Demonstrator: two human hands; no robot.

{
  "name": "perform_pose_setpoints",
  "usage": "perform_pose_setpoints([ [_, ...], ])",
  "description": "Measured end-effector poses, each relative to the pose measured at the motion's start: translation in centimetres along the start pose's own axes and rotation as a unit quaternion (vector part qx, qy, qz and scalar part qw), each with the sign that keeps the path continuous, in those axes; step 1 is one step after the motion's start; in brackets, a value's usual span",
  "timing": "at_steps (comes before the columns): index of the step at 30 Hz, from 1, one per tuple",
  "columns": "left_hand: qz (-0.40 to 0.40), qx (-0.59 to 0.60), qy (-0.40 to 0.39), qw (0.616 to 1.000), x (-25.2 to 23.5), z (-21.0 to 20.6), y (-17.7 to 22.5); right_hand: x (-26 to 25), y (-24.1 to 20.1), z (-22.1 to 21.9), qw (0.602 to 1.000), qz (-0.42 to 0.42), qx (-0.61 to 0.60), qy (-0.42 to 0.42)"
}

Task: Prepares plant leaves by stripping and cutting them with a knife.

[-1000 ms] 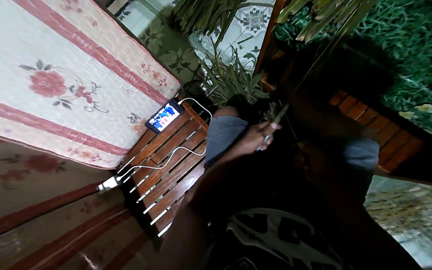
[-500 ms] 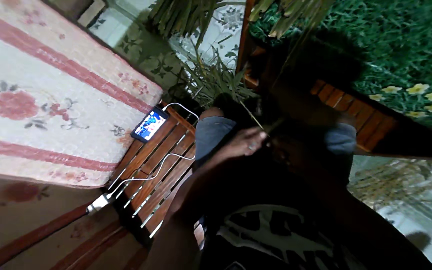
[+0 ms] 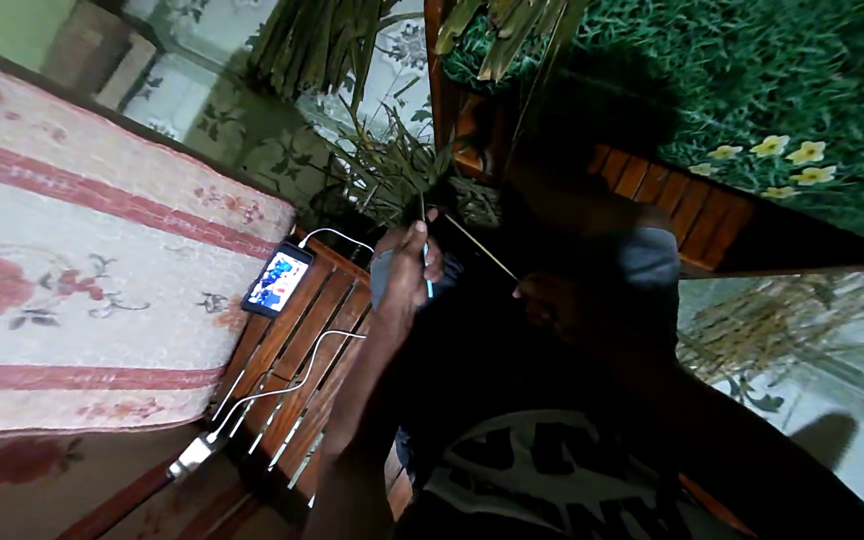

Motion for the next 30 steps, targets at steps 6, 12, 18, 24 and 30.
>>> perform_pose_setpoints([
  [6,0.074,-0.135,-0.173,0.973,3.3,-5.0,-4.9,-1.1,-1.0,-0.6,0.996,0.04,0.076,0.017],
  [12,0.07,-0.047,-0.089,0.992,1.1,-2.7,-1.9,-0.4,-2.2,-0.3,0.962,0.058,0.266,0.012],
  [18,0.108,-0.089,-0.085,0.987,1.7,-3.3,-2.0,0.2,-2.9,0.5,0.908,0.113,0.399,0.059],
  [24,0.153,-0.134,-0.153,0.967,3.0,-4.8,-4.0,0.6,-3.2,0.7,0.883,0.119,0.451,0.058],
  [30,0.025,-0.021,-0.007,0.999,-0.2,-0.1,0.7,1.0,-2.1,1.0,0.951,0.052,0.304,0.017],
])
Point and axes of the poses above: each hand's wrist, its own x-axis away from the middle knuckle, its own z-axis out of the back of the hand, y = z × x, the point moved 7 cm from there along -x, towards the middle knuckle, and after that the axes turned 10 degrees about x, right-handed, at the moved point
